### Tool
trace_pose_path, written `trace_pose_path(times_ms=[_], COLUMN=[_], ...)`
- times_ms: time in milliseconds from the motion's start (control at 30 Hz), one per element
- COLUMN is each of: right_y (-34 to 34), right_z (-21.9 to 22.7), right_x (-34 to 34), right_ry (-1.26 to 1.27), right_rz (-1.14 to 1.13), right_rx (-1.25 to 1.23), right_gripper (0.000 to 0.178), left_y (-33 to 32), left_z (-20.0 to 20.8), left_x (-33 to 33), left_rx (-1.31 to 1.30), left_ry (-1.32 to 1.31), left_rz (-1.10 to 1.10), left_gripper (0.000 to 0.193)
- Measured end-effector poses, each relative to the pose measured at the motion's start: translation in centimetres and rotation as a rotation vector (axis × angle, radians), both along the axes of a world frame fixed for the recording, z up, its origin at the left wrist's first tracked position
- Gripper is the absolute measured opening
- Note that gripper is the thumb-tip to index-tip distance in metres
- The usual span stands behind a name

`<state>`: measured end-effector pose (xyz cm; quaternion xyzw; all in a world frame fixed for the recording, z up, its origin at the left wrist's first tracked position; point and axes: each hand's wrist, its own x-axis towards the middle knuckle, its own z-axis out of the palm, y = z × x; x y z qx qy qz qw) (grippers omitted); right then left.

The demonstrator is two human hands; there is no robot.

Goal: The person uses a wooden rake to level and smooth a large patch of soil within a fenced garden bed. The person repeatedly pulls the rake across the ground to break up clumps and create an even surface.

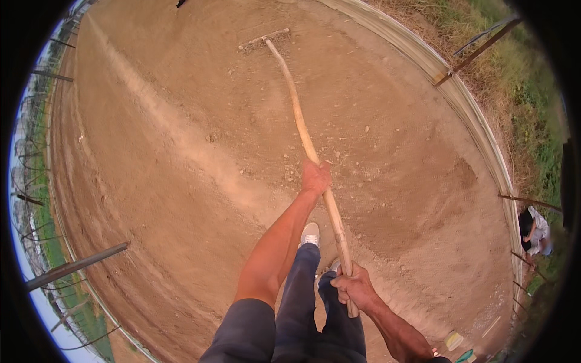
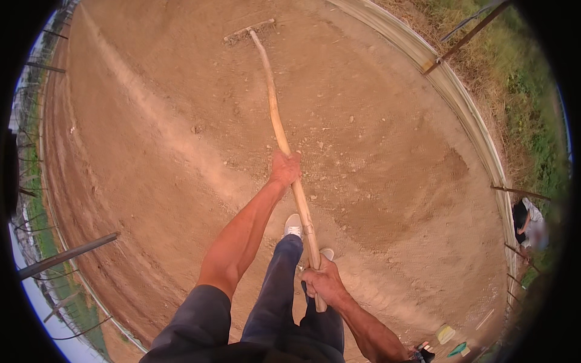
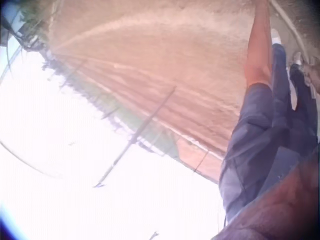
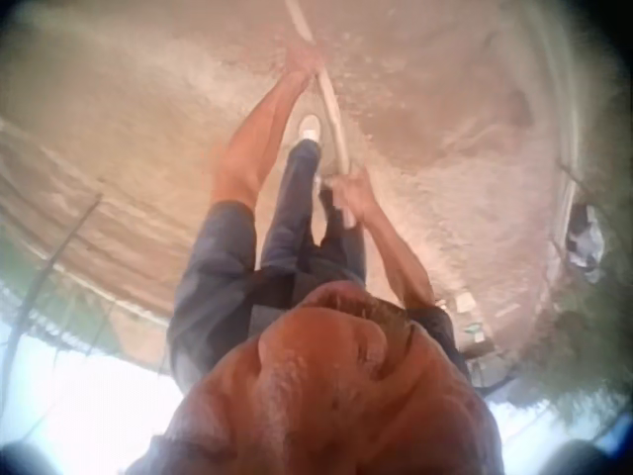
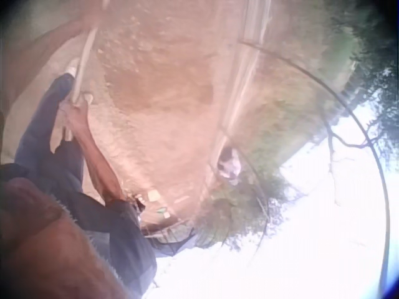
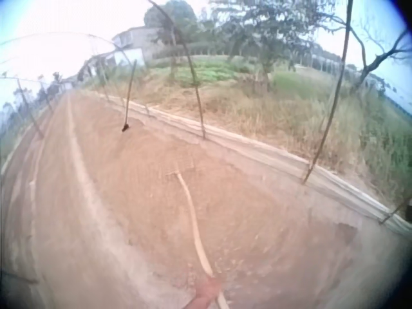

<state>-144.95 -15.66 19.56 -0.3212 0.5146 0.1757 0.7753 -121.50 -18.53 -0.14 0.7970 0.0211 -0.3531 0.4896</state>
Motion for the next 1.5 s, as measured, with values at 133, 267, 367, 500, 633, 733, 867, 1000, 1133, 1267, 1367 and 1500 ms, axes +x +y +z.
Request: trace_pose_path(times_ms=[133, 267, 367, 500, 633, 733, 867, 1000, 1133, 1267, 1367, 1500], right_y=[4.5, 9.6, 11.0, 11.4, 11.5, 11.5, 12.3, 14.0, 11.9, 9.9, 7.7, 5.2], right_z=[2.5, 5.6, 7.3, 8.5, 8.9, 8.1, 4.6, -1.3, -5.7, -9.4, -10.6, -8.1], right_x=[-17.8, -34.5, -43.0, -51.5, -55.8, -56.2, -52.5, -43.2, -19.8, 1.0, 18.4, 39.4], right_ry=[0.207, 0.554, 0.667, 0.779, 0.83, 0.842, 0.769, 0.641, 0.531, 0.301, 0.056, -0.26], right_rz=[0.139, 0.304, 0.486, 0.699, 0.847, 0.936, 1.049, 1.156, 0.821, 0.702, 0.533, 0.43], right_rx=[-0.081, -0.234, -0.289, -0.345, -0.355, -0.368, -0.418, -0.585, -0.675, -0.671, -0.586, -0.317], right_gripper=[0.019, 0.02, 0.018, 0.018, 0.02, 0.023, 0.028, 0.033, 0.015, 0.022, 0.026, 0.027], left_y=[2.0, 3.5, 7.2, 10.0, 11.6, 12.1, 13.3, 12.5, 13.8, 12.9, 12.2, 12.5], left_z=[-3.3, -0.7, 0.1, 4.1, 6.7, 6.0, 0.8, -3.3, -6.9, -4.9, -0.9, 4.7], left_x=[-9.6, -20.9, -31.3, -41.7, -44.9, -42.9, -35.2, -20.0, -0.7, 17.1, 24.1, 31.6], left_rx=[0.108, 0.035, 0.041, 0.215, 0.285, 0.257, 0.156, 0.128, 0.12, -0.021, -0.123, -0.2], left_ry=[0.122, 0.454, 0.861, 1.019, 1.081, 1.086, 1.013, 0.998, 0.626, 0.517, 0.46, 0.277], left_rz=[-0.066, 0.053, 0.276, 0.369, 0.373, 0.403, 0.472, 0.462, 0.481, 0.527, 0.465, 0.358], left_gripper=[0.037, 0.039, 0.017, 0.015, 0.019, 0.013, 0.011, 0.015, 0.014, 0.018, 0.023, 0.023])
